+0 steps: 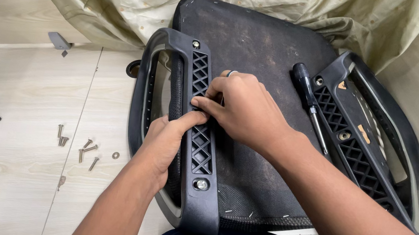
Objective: The person attaches a black plastic armrest to the underside of an overturned office chair seat using a screwdriver and screws. They align the armrest, insert screws, and tighten them to secure the part.
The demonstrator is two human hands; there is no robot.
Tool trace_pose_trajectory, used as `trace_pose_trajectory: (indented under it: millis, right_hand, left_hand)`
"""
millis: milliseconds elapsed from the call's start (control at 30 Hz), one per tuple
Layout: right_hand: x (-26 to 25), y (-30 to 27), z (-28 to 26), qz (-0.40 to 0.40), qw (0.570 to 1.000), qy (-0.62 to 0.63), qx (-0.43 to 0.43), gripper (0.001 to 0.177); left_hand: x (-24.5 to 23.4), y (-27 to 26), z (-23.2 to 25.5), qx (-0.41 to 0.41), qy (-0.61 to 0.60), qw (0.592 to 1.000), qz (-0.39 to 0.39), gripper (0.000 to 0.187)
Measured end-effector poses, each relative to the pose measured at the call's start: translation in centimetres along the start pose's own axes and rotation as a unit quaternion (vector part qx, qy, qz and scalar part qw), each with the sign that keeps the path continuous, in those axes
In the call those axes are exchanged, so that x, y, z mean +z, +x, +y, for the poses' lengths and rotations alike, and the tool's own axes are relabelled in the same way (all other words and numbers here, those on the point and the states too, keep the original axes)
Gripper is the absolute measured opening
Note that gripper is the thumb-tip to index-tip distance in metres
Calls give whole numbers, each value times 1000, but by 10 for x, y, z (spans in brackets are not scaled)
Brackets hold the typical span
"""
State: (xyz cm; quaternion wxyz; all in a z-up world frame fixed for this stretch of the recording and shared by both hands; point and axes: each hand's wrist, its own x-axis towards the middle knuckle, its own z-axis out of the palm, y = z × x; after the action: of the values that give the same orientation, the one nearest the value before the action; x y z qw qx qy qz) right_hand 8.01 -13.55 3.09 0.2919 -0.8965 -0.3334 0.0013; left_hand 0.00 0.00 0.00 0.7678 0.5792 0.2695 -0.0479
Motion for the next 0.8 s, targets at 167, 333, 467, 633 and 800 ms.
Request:
trace_pose_trajectory:
  millis: [167,333,467,633,800]
  right_hand:
    - [3,-6,6,58,992,68,-90,16]
    - [4,-1,9,57,986,81,-131,15]
    - [2,-2,6,14,999,49,-13,23]
    - [4,-5,7,57,993,67,-75,21]
    - [5,-4,14,51,982,114,-140,14]
  left_hand:
    - [0,2,-2,6,-8,1000,-7,29]
    - [-1,2,-3,5,0,1000,0,27]
    - [0,3,-2,6,-3,1000,-2,26]
    - [-1,4,-3,2,1,1000,0,26]
    - [-1,5,-4,2,-14,1000,-8,27]
